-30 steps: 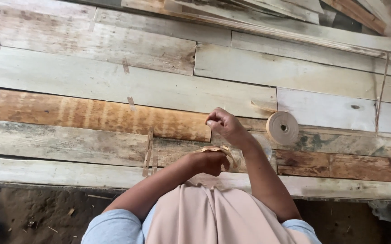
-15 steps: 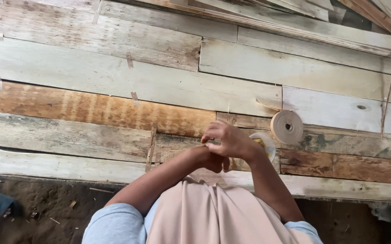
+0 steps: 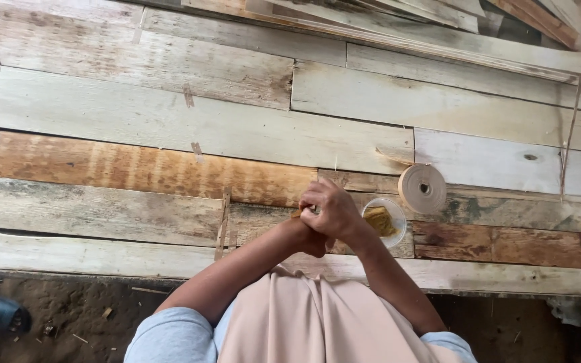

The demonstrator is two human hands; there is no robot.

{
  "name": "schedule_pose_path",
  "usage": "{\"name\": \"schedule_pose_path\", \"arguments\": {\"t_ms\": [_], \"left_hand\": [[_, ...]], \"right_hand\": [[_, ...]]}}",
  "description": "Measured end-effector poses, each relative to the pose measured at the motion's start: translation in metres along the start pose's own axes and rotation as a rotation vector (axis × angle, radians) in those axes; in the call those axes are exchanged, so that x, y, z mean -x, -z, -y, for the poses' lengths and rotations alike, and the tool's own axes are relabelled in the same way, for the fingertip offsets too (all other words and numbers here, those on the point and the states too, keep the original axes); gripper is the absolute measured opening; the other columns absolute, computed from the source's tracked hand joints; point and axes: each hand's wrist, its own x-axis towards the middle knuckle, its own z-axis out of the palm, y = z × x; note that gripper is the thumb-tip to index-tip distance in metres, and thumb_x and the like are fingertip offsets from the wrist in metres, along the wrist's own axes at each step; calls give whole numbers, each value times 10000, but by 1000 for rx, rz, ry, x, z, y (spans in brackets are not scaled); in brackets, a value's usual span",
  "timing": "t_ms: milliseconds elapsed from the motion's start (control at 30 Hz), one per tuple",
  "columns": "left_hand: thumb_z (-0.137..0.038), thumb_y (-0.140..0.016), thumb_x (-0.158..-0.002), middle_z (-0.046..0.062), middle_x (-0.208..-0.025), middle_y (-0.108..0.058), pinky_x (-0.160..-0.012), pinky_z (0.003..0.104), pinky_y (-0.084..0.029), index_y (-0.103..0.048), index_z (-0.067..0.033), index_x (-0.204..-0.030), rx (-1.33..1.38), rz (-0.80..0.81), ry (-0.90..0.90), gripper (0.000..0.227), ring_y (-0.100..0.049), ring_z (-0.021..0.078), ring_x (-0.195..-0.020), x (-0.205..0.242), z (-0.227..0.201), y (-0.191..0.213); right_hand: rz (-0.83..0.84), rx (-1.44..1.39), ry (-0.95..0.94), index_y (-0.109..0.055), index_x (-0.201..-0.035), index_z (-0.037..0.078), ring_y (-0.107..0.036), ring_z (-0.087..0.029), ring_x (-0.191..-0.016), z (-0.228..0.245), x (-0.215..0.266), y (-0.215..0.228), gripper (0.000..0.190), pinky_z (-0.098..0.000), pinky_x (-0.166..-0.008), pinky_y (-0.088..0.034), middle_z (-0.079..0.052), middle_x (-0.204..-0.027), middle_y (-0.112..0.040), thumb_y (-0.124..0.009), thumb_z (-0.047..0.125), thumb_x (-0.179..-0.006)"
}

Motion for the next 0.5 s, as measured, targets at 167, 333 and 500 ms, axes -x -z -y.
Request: {"name": "schedule_pose_path", "arguments": {"t_ms": [167,333,500], "left_hand": [[-286,-695,-824,110,-672,-646,-535,497,-602,-752,-127,-843,-253,-522,92,170,-718,382,-652,-61,44,-51],[-399,-606,-936,128,-860,-712,-733,557,-595,-527,-371,-1386,48,-641,114,458,-729,416,-847,-18,13,-31],[-336,-636,-901,21,-921,-733,-784,559,-548,-251,-483,-1557,378,-739,-67,775,-693,368,-925,-6,21,-33]], "right_hand": [[-493,-324,-212,-699,-761,214,-548,-177,-747,-2,-7,3,190,-287,-756,-485,28,-728,-518,-617,45,-735],[-824,-1098,-683,-596,-880,181,-493,-91,-716,23,-29,76,96,-247,-686,-407,0,-776,-584,-514,132,-884],[-1132,-1310,-610,-501,-894,272,-571,-108,-819,-26,-23,111,66,-265,-780,-402,40,-825,-627,-508,212,-922]]}}
